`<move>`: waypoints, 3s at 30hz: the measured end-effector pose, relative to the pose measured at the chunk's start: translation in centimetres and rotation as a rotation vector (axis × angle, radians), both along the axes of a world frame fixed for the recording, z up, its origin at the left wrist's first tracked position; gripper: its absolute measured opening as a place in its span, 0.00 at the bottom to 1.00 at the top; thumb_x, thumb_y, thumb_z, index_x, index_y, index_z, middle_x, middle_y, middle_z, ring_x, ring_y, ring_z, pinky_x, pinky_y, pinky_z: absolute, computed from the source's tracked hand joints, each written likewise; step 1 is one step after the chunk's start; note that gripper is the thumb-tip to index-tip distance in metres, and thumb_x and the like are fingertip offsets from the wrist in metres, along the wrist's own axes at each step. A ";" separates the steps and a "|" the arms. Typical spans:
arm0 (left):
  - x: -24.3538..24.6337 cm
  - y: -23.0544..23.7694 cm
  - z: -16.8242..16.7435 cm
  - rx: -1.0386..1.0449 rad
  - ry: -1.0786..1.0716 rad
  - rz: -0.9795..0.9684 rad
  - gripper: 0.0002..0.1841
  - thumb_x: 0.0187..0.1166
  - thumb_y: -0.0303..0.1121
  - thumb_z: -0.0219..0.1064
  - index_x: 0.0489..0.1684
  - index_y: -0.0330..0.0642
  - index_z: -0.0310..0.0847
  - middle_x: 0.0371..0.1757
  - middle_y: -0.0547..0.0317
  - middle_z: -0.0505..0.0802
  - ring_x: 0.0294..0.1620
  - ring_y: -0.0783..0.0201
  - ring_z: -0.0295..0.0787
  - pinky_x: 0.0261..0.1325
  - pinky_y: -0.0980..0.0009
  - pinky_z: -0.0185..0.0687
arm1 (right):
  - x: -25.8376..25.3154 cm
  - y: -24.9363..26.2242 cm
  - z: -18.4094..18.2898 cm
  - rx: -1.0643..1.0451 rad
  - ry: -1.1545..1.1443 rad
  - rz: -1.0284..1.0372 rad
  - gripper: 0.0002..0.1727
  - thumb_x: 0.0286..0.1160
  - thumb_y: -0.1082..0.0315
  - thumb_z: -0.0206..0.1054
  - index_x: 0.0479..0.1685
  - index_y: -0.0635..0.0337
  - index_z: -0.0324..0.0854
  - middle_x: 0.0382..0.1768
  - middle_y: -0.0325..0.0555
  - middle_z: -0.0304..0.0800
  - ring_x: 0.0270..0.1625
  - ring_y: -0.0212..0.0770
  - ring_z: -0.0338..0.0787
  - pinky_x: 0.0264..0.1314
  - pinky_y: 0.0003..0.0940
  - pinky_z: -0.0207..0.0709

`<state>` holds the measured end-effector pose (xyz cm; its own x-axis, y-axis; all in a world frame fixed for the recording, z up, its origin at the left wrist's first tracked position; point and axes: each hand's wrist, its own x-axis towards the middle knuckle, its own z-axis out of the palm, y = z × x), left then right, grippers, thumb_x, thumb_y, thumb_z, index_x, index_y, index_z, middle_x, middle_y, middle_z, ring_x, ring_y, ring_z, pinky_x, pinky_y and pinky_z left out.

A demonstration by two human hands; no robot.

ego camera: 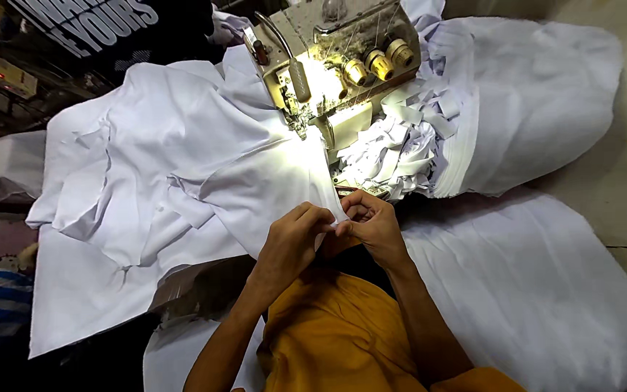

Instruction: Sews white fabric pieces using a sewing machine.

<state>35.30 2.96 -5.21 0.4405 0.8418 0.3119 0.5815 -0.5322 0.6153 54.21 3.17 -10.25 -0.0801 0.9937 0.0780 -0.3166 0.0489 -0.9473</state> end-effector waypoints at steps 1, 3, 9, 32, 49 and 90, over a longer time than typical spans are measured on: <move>-0.3 0.3 0.0 -0.025 -0.037 -0.011 0.06 0.83 0.31 0.68 0.44 0.41 0.90 0.41 0.61 0.93 0.43 0.73 0.90 0.51 0.77 0.87 | 0.0 0.0 0.0 0.001 0.005 0.006 0.19 0.52 0.72 0.87 0.42 0.61 0.84 0.23 0.36 0.88 0.24 0.27 0.87 0.28 0.20 0.84; -0.9 0.9 0.2 -0.065 -0.104 -0.011 0.05 0.81 0.30 0.69 0.42 0.40 0.90 0.40 0.63 0.92 0.42 0.73 0.90 0.50 0.75 0.89 | -0.2 -0.1 0.1 0.012 0.009 0.020 0.20 0.52 0.73 0.87 0.43 0.62 0.84 0.25 0.37 0.90 0.25 0.28 0.89 0.29 0.21 0.85; -2.2 1.6 1.5 -0.068 -0.118 -0.011 0.05 0.78 0.30 0.71 0.45 0.40 0.85 0.42 0.62 0.90 0.42 0.71 0.90 0.48 0.71 0.92 | -0.7 -0.4 0.4 0.034 -0.011 0.012 0.17 0.55 0.72 0.86 0.41 0.63 0.86 0.28 0.37 0.92 0.26 0.26 0.88 0.29 0.19 0.84; -0.2 4.4 9.2 0.464 -0.180 0.383 0.09 0.84 0.31 0.66 0.50 0.33 0.87 0.43 0.53 0.94 0.42 0.70 0.93 0.49 0.76 0.90 | -1.8 4.6 3.0 -0.146 -0.394 -0.032 0.28 0.76 0.58 0.76 0.70 0.59 0.72 0.32 0.44 0.91 0.23 0.33 0.84 0.28 0.30 0.79; 5.1 -2.3 -5.2 0.497 0.002 0.297 0.07 0.78 0.26 0.72 0.48 0.40 0.94 0.42 0.51 0.93 0.45 0.59 0.90 0.48 0.71 0.87 | 1.3 1.9 0.3 -0.120 -0.356 0.079 0.15 0.70 0.85 0.65 0.54 0.65 0.87 0.37 0.45 0.96 0.35 0.32 0.94 0.39 0.28 0.89; -4.7 0.9 -3.5 0.254 0.414 0.402 0.68 0.39 0.32 0.79 0.95 0.30 0.40 0.95 0.38 0.52 0.97 0.46 0.43 0.93 0.38 0.42 | -1.3 0.5 -0.5 0.244 -0.369 -0.300 0.09 0.74 0.73 0.74 0.49 0.67 0.90 0.37 0.41 0.95 0.31 0.25 0.89 0.35 0.19 0.86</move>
<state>30.61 3.85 -8.73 0.2317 0.8888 0.3955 0.9295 -0.3222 0.1796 52.89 3.66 -10.78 0.1387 0.9338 0.3297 0.0970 0.3186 -0.9429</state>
